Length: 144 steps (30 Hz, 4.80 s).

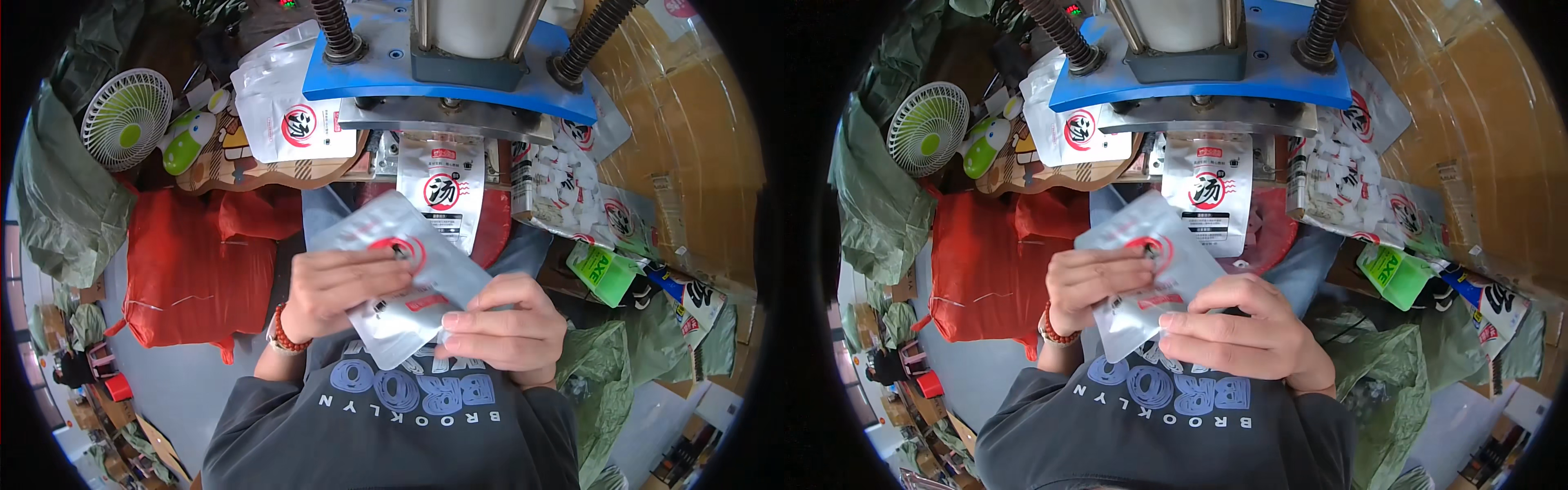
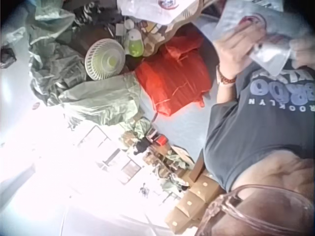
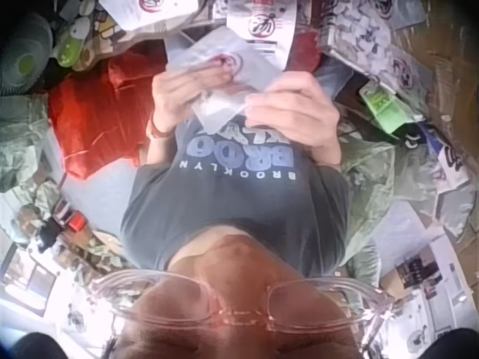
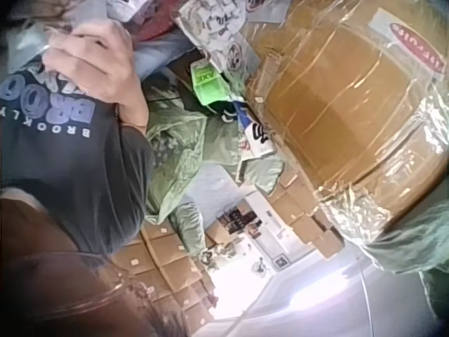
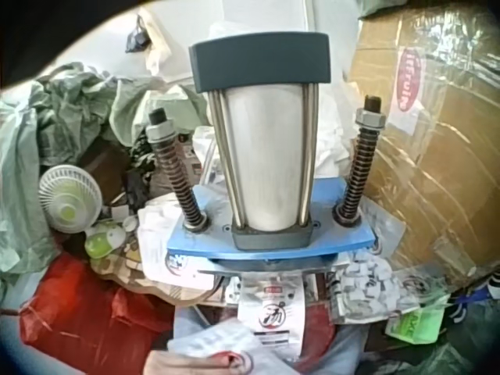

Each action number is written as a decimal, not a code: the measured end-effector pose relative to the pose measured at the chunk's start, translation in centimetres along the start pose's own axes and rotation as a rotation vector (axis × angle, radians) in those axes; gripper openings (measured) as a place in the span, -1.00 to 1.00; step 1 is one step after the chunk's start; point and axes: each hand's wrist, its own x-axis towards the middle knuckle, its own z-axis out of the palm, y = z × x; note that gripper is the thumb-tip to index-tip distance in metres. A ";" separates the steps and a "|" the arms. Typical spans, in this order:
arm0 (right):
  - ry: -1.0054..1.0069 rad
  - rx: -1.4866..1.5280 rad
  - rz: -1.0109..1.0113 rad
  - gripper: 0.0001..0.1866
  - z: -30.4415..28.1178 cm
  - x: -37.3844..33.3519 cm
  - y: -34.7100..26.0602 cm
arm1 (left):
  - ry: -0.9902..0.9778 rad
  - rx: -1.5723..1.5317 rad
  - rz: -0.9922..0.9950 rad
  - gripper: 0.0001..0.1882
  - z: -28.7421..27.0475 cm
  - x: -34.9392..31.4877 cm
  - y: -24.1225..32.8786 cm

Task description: The recorder is placing small plastic packets into a manual heat-sealing machine and operating the press to seal them.

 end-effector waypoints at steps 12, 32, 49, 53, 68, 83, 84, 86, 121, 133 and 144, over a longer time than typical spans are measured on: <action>0.330 -0.760 0.543 -0.69 -4.6 -2.9 5.6 | 0.172 -1.207 -1.057 -0.76 9.5 3.6 -8.4; 0.327 -0.312 0.271 -0.62 -1.8 -3.4 2.9 | 0.258 0.167 -0.645 -0.57 1.1 -4.8 -8.0; 0.160 -0.510 0.548 -0.39 -1.9 -1.3 3.3 | 0.095 -0.960 -1.038 -0.75 8.4 1.0 -6.0; 0.208 -1.018 0.687 -0.62 -4.7 -3.4 5.8 | 0.237 -1.193 -1.085 -0.80 9.6 2.7 -8.3; 0.398 0.045 0.896 -0.67 -5.9 -9.5 6.7 | -0.019 0.496 -0.524 -0.52 1.2 -6.2 -15.0; -0.015 -0.109 0.121 -0.59 0.9 -0.6 1.0 | 0.023 -0.016 0.017 -0.73 -0.1 -0.1 -0.4; 0.000 -0.154 0.161 -0.60 0.7 -1.0 1.1 | -0.079 -0.128 -0.109 -0.78 0.4 -0.1 -0.9; -0.074 -0.385 0.452 -0.44 0.5 -1.5 2.3 | -0.028 -0.351 -0.416 -0.82 4.0 0.4 -2.6; -0.113 -0.246 -0.105 -0.51 0.8 0.0 1.1 | 0.035 0.093 -0.003 -0.68 0.0 0.0 -0.7; 0.282 -0.709 0.521 -0.67 -4.1 -1.2 5.2 | 0.217 -1.112 -1.086 -0.74 10.1 2.6 -8.5; -0.094 -0.579 0.861 -0.64 -5.9 -12.8 10.8 | 0.112 1.060 -0.440 -0.06 2.3 -0.6 -15.9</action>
